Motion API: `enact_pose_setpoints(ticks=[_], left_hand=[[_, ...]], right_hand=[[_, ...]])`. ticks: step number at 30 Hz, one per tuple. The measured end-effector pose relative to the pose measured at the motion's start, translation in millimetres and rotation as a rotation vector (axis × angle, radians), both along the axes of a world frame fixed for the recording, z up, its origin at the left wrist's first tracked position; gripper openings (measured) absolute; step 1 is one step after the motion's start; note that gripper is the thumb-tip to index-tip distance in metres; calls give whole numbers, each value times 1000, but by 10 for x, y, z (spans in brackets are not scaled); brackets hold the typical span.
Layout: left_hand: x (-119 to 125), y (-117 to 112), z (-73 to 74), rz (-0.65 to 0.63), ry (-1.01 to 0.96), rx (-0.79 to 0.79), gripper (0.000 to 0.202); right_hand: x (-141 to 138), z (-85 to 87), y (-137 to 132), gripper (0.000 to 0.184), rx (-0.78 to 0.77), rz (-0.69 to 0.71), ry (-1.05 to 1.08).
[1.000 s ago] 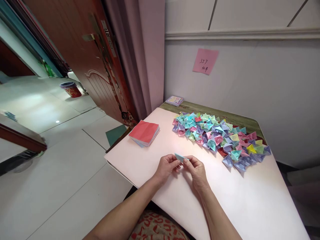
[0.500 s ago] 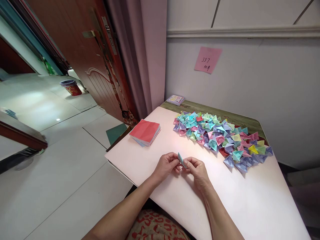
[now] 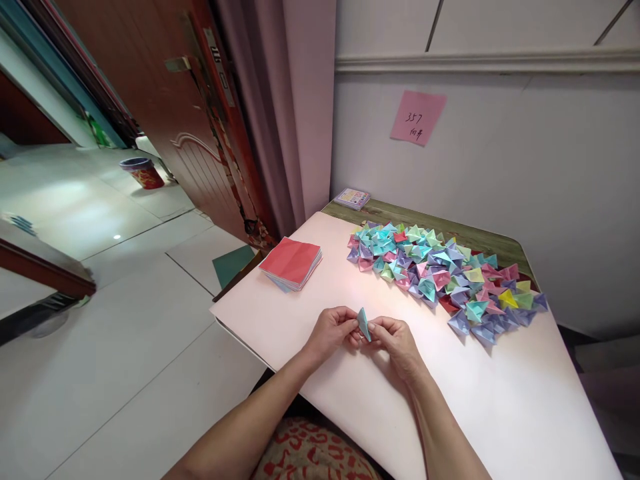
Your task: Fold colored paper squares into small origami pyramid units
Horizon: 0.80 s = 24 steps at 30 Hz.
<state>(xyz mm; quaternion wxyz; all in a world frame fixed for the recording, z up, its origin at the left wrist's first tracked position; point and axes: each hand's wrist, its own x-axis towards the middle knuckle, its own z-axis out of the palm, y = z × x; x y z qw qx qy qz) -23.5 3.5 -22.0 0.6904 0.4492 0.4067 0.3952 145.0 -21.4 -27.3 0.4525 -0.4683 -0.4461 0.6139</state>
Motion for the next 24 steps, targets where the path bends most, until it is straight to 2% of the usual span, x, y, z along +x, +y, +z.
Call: enact_pose_setpoints(ticks=[4,9,12,14,16,20,24], left_hand=[[3,-25,15,22,79,29,23],[36,-77,41,67,284,206,16],[56,-106,61,47,358,280,21],[64,-123,78,21,436,369,23],[68,-142,92,-1,543,530,25],[66,-167,51,-82,761,858,33],[40,-142,-85,-128,991,1087,15]], right_hand=[[-18,-18,2,34,49,-18,-67],[-39,-61,-5,20,321,-139,-405],[-30,-57,-9,13,389,-144,-491],[-25,-52,-8,12,380,-146,-487],[-20,-56,-1,10,345,-168,-464],[-7,-82,25,8,200,-187,-284],[-6,-92,39,9,56,-142,-138]])
